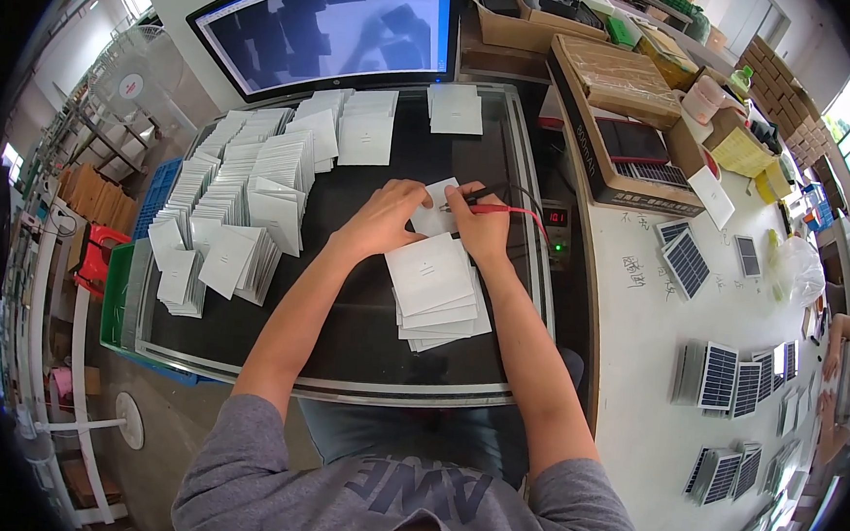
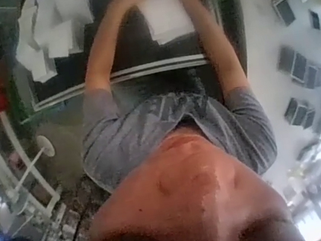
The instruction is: The person solders or tests small electronic components on a workbench using a soldering iron.
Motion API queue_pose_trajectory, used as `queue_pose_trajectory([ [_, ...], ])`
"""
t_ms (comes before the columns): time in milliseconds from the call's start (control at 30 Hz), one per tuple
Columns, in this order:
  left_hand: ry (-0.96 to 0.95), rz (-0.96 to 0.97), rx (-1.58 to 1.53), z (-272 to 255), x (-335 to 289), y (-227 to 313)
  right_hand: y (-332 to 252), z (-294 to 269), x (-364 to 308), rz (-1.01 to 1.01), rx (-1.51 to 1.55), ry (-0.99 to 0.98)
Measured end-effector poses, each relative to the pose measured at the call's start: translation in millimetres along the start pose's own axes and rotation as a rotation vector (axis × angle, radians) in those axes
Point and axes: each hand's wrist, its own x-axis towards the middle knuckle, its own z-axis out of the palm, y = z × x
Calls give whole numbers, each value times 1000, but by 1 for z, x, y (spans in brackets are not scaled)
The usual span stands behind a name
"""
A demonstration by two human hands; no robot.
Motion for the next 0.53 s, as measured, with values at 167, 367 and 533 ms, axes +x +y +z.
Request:
queue_pose_trajectory([
  [167,3,-3,7,-2,0,3,-2,0,-1,44,-29,-22],
  [367,-1,-38,18,-7,2,10,-2,0,0,30,-62,-23],
  [533,-49,-110,88,-11,6,14,1,-1,1,70,-61,-55],
])
